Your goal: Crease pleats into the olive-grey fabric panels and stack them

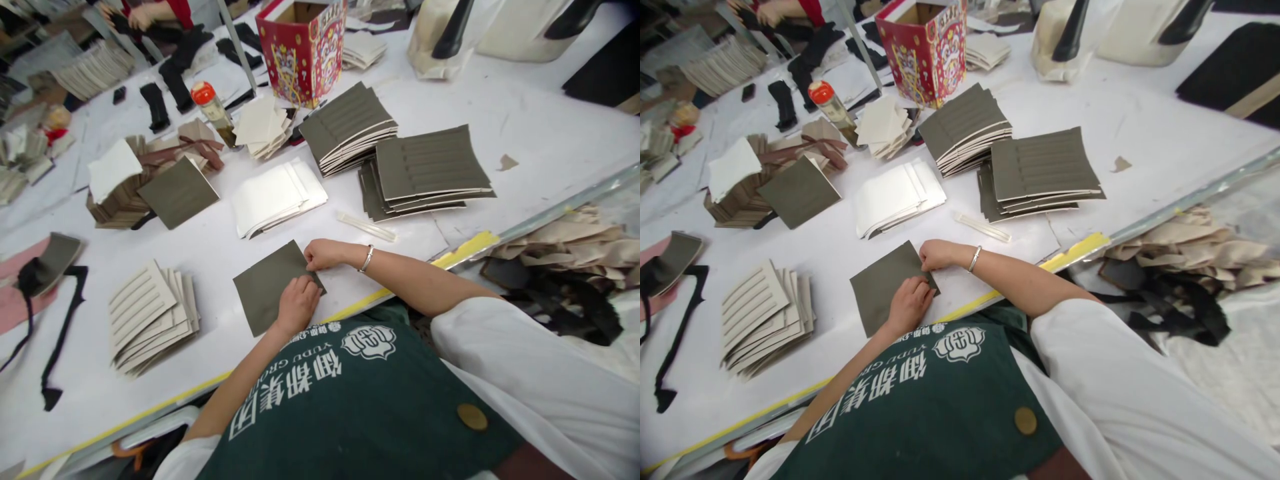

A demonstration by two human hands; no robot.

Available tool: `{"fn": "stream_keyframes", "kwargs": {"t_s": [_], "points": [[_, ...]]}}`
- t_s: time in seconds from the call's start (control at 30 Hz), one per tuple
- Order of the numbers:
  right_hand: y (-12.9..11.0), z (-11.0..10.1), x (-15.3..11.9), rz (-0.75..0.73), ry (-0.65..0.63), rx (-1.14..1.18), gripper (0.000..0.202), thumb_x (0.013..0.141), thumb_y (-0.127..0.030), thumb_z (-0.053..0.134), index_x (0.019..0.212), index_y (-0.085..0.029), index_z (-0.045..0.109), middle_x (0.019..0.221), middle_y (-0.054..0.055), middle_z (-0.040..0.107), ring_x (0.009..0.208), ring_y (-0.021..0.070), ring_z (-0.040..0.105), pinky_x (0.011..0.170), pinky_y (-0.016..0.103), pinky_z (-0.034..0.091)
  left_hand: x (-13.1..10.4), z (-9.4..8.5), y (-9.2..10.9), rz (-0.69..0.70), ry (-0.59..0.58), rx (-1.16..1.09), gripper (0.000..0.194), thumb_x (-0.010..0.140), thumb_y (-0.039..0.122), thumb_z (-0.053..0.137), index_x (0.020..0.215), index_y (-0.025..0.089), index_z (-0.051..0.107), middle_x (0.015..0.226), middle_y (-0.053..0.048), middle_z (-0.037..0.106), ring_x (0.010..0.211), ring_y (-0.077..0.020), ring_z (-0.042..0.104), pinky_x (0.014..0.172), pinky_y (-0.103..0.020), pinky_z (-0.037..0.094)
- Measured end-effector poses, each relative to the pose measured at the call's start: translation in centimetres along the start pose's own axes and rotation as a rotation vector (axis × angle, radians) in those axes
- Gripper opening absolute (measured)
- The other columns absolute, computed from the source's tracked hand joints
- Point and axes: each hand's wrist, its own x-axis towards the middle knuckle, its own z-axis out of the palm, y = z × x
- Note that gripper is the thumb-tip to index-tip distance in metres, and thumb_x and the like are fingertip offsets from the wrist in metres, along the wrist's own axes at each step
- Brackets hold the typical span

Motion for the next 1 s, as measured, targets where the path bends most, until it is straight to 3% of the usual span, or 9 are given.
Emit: {"fn": "stream_keyframes", "kwargs": {"t_s": [0.13,0.37,0.6,0.83,1.0], "points": [[0.2,-0.4,0.5,-0.029,-0.071,-0.009,0.019,0.064,-0.021,0.054,0.072,-0.010,0.068,0.056,0.004,0.063,0.049,0.0109,0.050,0.051,0.021,0.034,-0.3,0.1,-0.2,-0.019,0.037,0.013,0.018,0.087,0.031,0.048,0.079,0.017,0.056,0.095,-0.008,0.060,0.077,-0.0187,0.051,0.068,-0.033,0.045],[-0.5,-0.8,-0.3,-0.074,-0.173,-0.095,0.027,0.071,-0.035,0.055,0.066,-0.011,0.066,0.051,0.003,0.058,0.046,0.0104,0.047,0.053,0.023,0.034,-1.5,0.4,-0.5,0.023,0.111,-0.112,0.025,0.087,0.037,0.047,0.080,0.015,0.058,0.086,-0.009,0.060,0.074,-0.0170,0.052,0.069,-0.031,0.045],[-1.0,0.1,-0.8,-0.054,-0.247,-0.097,0.023,0.069,-0.032,0.057,0.059,-0.012,0.064,0.047,0.001,0.055,0.047,0.0116,0.048,0.054,0.025,0.035,-1.6,0.7,-0.7,-0.004,0.125,-0.199,0.020,0.089,0.027,0.043,0.078,0.017,0.057,0.084,-0.007,0.059,0.077,-0.0166,0.051,0.072,-0.030,0.045],[-0.2,1.0,-1.0,-0.014,-0.255,0.217,0.018,0.067,-0.026,0.053,0.052,-0.015,0.053,0.040,-0.005,0.045,0.039,0.0076,0.039,0.044,0.022,0.031,-1.3,0.7,-0.6,0.029,0.168,-0.149,0.023,0.089,0.029,0.044,0.074,0.016,0.055,0.082,-0.008,0.058,0.076,-0.0174,0.049,0.070,-0.031,0.046],[-0.3,0.9,-1.4,0.016,-0.200,0.117,0.018,0.068,-0.025,0.053,0.055,-0.014,0.057,0.041,-0.003,0.048,0.041,0.0085,0.043,0.047,0.022,0.033,-1.3,0.6,-0.4,0.010,0.165,-0.218,0.020,0.089,0.026,0.043,0.077,0.016,0.056,0.083,-0.007,0.058,0.077,-0.0167,0.050,0.072,-0.031,0.047]]}}
